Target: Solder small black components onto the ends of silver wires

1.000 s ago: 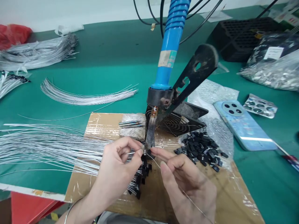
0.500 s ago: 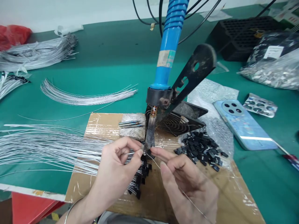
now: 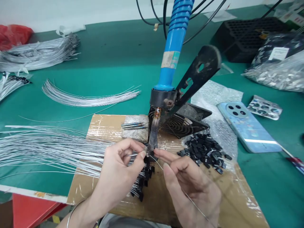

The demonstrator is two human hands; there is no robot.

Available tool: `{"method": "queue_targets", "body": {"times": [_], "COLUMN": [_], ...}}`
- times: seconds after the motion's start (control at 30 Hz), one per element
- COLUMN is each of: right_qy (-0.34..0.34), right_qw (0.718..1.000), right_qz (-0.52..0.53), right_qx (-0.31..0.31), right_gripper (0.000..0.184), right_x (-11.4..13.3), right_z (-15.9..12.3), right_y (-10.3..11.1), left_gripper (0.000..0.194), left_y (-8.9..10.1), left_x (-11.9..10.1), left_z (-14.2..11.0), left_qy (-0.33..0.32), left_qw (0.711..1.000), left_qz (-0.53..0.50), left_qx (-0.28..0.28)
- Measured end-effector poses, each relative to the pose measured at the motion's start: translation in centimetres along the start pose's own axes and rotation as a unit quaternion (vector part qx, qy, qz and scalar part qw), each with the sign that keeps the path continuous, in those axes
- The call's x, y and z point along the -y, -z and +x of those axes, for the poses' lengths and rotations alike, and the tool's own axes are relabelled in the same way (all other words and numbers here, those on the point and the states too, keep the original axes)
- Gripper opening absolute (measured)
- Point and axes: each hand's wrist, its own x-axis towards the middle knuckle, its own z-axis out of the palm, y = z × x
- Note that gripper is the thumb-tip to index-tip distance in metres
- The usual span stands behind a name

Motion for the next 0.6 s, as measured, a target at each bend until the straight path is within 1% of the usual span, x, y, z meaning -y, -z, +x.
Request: {"method": "queue_targets", "body": {"times": [0.23, 0.47, 0.6], "right_qy": [0.004, 0.008, 0.02], "right_qw": [1.0, 1.0, 0.999], "right_qz": [-0.016, -0.009, -0.038], "right_qx": [0.003, 0.002, 0.01], "right_gripper": [0.023, 0.022, 0.023], "right_x": [-0.3, -0.4, -0.95], "right_z": [-0.07, -0.05, 0.02], "right_y": [0.22, 0.17, 0.49], "left_gripper": [0.008, 0.009, 0.009], "left_y": [-0.06, -0.03, -0.03], "left_x": [0.08, 0.22, 0.19], "left_z": [-0.09, -0.02, 0.06], "left_qy": [0.002, -0.004, 0.007], "left_qw": [1.0, 1.0, 0.999], "left_qz": [0.016, 0.023, 0.036], "left_qx": [-0.004, 0.001, 0.001]}}
